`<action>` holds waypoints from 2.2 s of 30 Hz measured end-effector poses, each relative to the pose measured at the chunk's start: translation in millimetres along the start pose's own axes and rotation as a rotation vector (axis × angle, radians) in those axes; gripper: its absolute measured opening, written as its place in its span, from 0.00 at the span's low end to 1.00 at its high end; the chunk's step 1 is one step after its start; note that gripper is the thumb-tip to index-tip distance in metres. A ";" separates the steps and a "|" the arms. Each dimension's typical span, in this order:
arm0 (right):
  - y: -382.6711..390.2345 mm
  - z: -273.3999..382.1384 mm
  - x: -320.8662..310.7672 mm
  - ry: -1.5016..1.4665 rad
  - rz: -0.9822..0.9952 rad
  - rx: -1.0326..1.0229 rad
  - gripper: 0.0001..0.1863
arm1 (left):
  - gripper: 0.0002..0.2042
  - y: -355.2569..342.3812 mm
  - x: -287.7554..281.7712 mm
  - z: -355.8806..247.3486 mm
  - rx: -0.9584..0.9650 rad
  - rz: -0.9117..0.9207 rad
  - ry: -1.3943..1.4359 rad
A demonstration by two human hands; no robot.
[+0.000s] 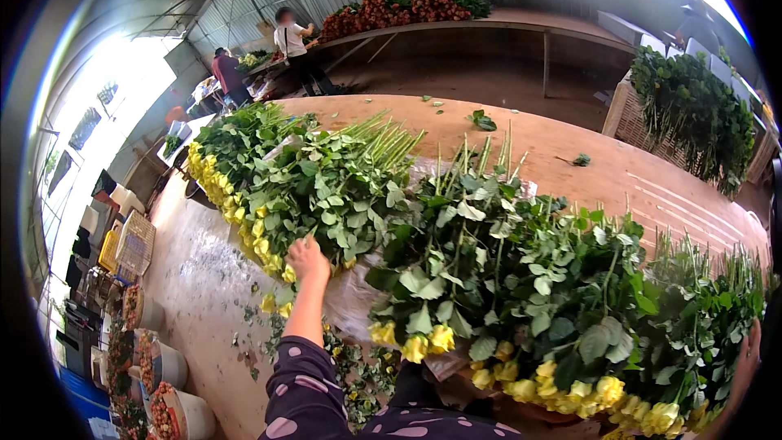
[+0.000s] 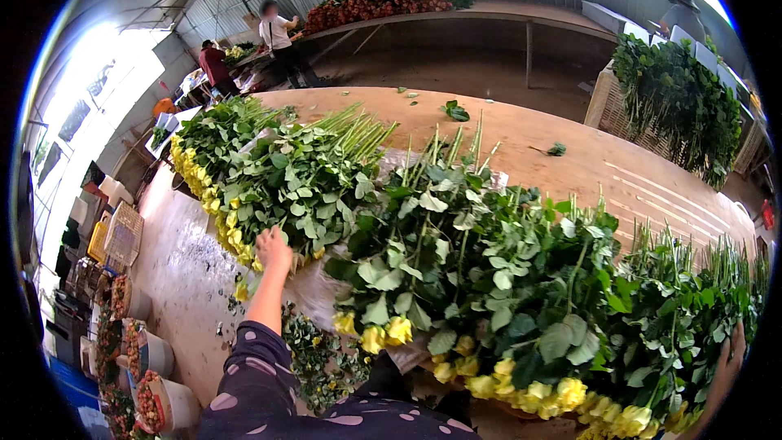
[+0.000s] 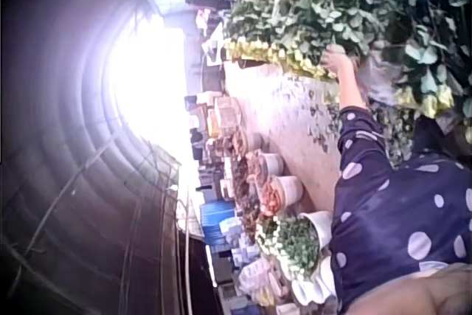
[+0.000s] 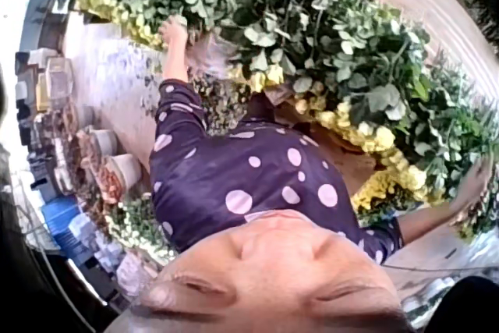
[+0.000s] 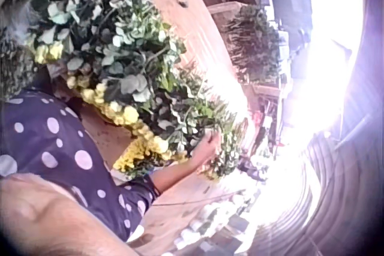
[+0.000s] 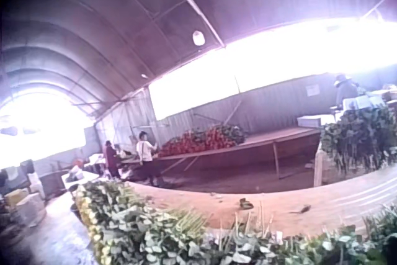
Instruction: The person repeatedly picks up yellow roses from a table, removes leaves from the stems by hand, and places the trimmed stems back on the table. The process is continuous and repetitive throughout the clip.
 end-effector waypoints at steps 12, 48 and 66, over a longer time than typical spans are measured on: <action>210.2 576.4 426.0 -0.855 1.186 0.129 0.32 | 0.27 68.9 -10.7 -15.0 0.857 0.872 0.851; 225.8 542.0 407.4 -1.113 0.805 0.613 0.04 | 0.24 54.6 109.6 11.8 0.250 2.013 1.997; 282.4 598.2 476.4 -1.792 0.785 0.997 0.08 | 0.29 6.5 157.8 10.7 0.744 0.324 0.204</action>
Point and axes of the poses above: each hand's wrist, its own y-axis away from the middle knuckle, its own x-axis out of the palm, z = x × y, the point moved 4 cm from there along -y, towards the middle knuckle, and after that the axes turned 13 degrees about -y, right-handed, at the moved point
